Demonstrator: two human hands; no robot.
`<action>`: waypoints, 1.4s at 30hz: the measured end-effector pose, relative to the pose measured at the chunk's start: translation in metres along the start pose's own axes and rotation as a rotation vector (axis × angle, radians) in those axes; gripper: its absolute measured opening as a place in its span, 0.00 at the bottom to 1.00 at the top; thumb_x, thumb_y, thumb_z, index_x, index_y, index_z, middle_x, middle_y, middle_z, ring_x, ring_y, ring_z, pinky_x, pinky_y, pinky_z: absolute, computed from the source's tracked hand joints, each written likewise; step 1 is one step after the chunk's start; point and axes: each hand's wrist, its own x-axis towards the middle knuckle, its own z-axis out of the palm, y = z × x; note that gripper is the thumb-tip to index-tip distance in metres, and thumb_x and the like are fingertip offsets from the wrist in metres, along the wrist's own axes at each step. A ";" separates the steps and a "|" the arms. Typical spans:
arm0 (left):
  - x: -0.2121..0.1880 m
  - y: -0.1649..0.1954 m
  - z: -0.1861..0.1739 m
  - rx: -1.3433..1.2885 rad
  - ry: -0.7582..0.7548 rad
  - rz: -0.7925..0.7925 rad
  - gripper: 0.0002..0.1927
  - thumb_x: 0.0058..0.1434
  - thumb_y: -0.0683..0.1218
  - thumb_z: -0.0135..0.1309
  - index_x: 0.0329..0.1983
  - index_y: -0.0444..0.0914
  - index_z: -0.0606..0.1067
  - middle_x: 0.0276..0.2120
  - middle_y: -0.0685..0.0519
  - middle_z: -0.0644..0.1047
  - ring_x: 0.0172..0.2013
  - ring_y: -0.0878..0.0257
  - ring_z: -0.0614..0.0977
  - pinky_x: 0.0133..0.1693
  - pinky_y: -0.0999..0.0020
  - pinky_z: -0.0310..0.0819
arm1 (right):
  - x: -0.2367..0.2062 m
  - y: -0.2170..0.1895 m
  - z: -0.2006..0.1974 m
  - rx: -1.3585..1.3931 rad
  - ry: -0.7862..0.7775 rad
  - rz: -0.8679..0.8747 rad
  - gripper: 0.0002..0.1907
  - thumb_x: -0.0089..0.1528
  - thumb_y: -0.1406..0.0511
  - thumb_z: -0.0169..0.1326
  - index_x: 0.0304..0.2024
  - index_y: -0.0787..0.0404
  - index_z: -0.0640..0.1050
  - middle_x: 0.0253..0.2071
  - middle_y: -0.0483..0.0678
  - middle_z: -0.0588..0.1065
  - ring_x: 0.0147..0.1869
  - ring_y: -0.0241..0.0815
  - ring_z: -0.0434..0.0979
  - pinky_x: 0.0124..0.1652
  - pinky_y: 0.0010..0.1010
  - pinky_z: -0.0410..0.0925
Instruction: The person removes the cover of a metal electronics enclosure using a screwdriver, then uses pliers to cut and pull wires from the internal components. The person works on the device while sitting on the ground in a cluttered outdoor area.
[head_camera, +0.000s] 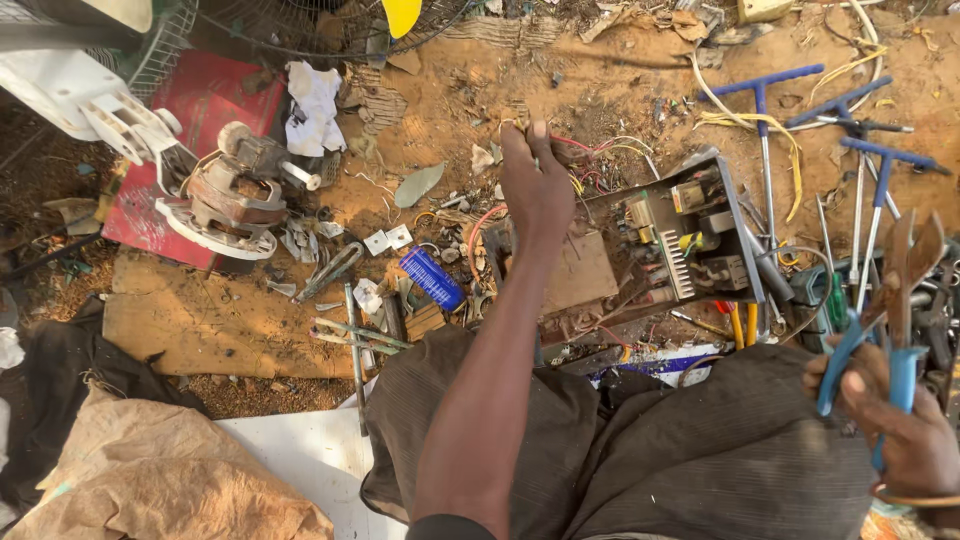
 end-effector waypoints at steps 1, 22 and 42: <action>0.008 0.001 -0.002 0.147 -0.061 0.016 0.14 0.78 0.52 0.38 0.42 0.36 0.65 0.25 0.52 0.75 0.24 0.63 0.78 0.25 0.63 0.69 | -0.014 0.010 0.002 -0.012 0.076 0.039 0.26 0.67 0.59 0.48 0.63 0.68 0.70 0.49 0.61 0.76 0.56 0.56 0.77 0.58 0.50 0.68; 0.019 -0.030 -0.043 -0.700 -0.117 0.045 0.15 0.78 0.51 0.46 0.41 0.34 0.70 0.28 0.55 0.68 0.28 0.68 0.70 0.32 0.66 0.76 | 0.119 -0.190 0.129 -1.801 -0.252 -0.600 0.42 0.54 0.48 0.58 0.67 0.54 0.65 0.58 0.56 0.71 0.59 0.56 0.76 0.60 0.52 0.66; 0.002 -0.022 -0.041 -0.316 0.022 0.166 0.17 0.78 0.53 0.44 0.39 0.36 0.68 0.29 0.57 0.68 0.30 0.70 0.69 0.32 0.72 0.65 | 0.116 -0.210 0.150 -1.957 -0.415 -0.313 0.39 0.62 0.41 0.46 0.67 0.56 0.66 0.46 0.54 0.76 0.48 0.50 0.82 0.49 0.47 0.77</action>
